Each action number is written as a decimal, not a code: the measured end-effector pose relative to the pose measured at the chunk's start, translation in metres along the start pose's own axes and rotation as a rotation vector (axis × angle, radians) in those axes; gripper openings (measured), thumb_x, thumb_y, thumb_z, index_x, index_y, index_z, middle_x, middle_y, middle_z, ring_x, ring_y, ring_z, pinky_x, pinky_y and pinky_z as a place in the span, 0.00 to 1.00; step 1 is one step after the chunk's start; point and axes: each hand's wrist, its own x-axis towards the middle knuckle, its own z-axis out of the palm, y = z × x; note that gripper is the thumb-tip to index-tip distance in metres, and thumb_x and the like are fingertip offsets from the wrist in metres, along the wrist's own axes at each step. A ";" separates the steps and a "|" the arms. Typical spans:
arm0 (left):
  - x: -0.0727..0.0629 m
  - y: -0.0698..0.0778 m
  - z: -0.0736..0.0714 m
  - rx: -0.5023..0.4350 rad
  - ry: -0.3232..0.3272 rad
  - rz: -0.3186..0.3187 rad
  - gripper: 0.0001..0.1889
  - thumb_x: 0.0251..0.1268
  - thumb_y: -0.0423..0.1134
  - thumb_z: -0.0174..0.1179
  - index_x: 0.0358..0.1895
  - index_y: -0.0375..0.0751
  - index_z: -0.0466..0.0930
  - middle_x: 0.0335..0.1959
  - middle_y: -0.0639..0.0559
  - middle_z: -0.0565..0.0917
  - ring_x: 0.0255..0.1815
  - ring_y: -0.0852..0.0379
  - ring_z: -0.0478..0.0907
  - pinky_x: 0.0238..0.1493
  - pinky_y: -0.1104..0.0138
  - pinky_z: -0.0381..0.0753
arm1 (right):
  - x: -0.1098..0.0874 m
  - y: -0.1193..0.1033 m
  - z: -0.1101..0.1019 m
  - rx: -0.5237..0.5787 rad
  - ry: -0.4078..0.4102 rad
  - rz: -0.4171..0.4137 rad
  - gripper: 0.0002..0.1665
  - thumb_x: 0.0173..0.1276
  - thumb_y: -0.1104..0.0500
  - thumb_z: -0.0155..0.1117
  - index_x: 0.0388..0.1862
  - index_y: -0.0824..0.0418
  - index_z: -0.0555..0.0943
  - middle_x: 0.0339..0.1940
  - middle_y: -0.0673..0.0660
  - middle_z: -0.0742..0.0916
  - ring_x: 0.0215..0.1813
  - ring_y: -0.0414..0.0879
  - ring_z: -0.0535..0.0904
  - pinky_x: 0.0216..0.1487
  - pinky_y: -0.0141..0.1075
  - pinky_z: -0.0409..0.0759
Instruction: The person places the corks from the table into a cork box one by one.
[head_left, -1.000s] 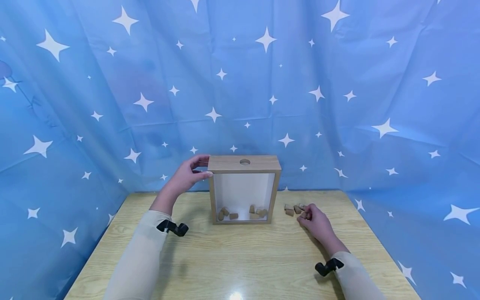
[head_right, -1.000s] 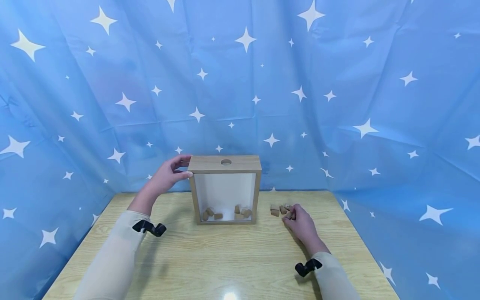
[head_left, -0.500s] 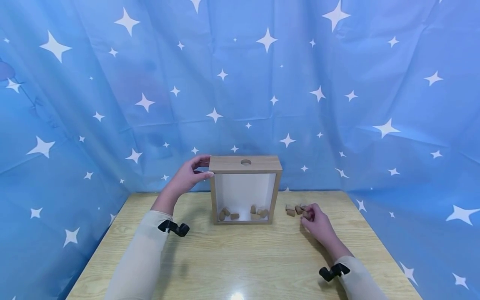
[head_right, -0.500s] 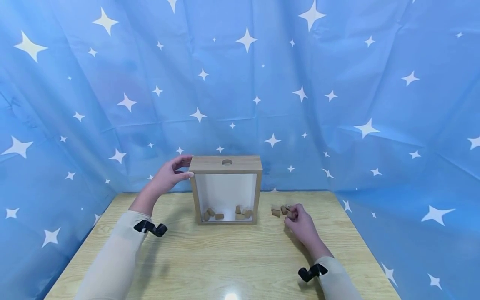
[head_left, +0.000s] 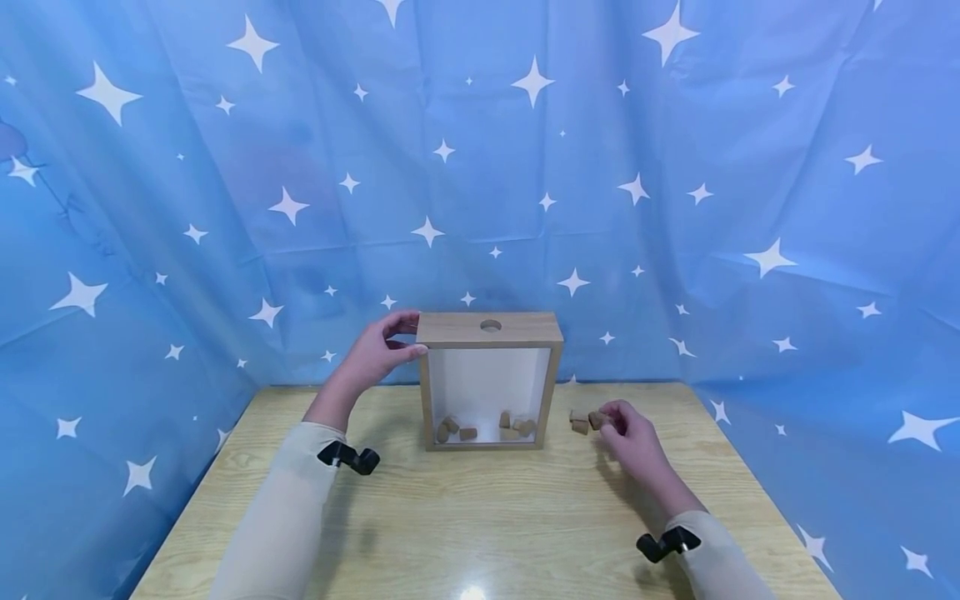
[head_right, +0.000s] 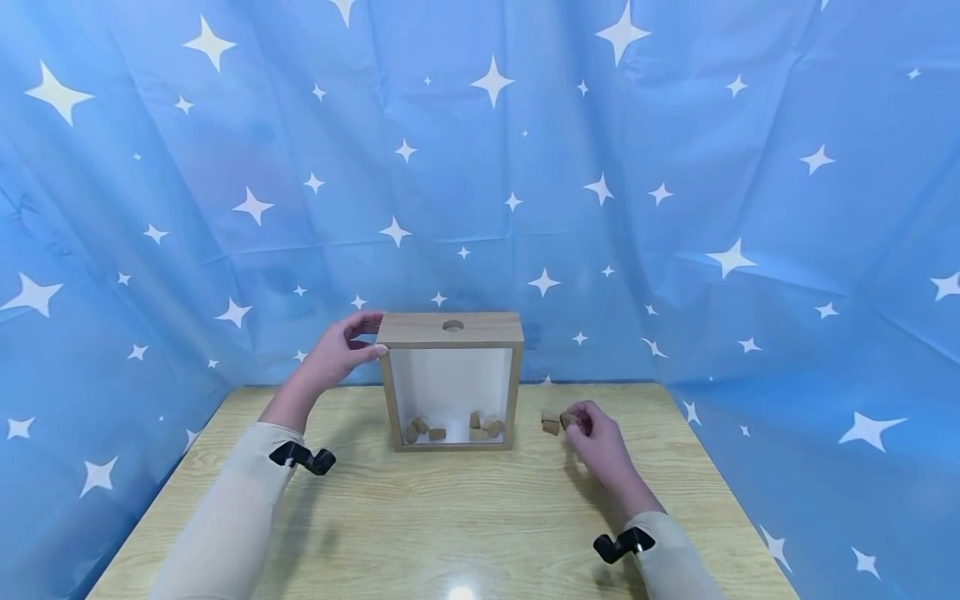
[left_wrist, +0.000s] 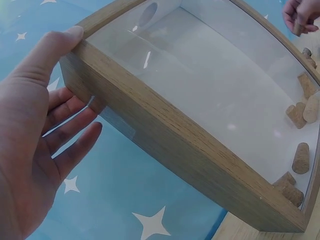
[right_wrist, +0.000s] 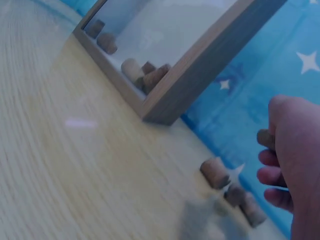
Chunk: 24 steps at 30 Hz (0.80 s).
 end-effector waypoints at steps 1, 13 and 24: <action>0.000 0.000 0.000 0.004 0.006 0.005 0.37 0.74 0.47 0.77 0.81 0.42 0.73 0.71 0.40 0.80 0.70 0.33 0.80 0.68 0.43 0.84 | 0.000 -0.003 -0.001 0.003 0.005 -0.006 0.19 0.76 0.66 0.59 0.64 0.63 0.81 0.46 0.60 0.83 0.45 0.50 0.77 0.40 0.34 0.80; 0.002 -0.002 0.005 0.048 0.061 0.081 0.32 0.74 0.42 0.76 0.77 0.41 0.76 0.66 0.42 0.83 0.67 0.44 0.80 0.68 0.45 0.83 | 0.011 -0.057 -0.021 0.058 0.083 -0.158 0.15 0.83 0.65 0.58 0.63 0.64 0.82 0.43 0.61 0.85 0.38 0.47 0.77 0.32 0.34 0.77; 0.002 -0.004 0.005 0.049 0.054 0.081 0.34 0.75 0.45 0.76 0.78 0.41 0.75 0.67 0.43 0.82 0.68 0.43 0.79 0.68 0.44 0.82 | 0.028 -0.115 -0.036 0.129 0.127 -0.309 0.11 0.83 0.64 0.63 0.60 0.65 0.77 0.42 0.60 0.84 0.40 0.49 0.79 0.37 0.32 0.78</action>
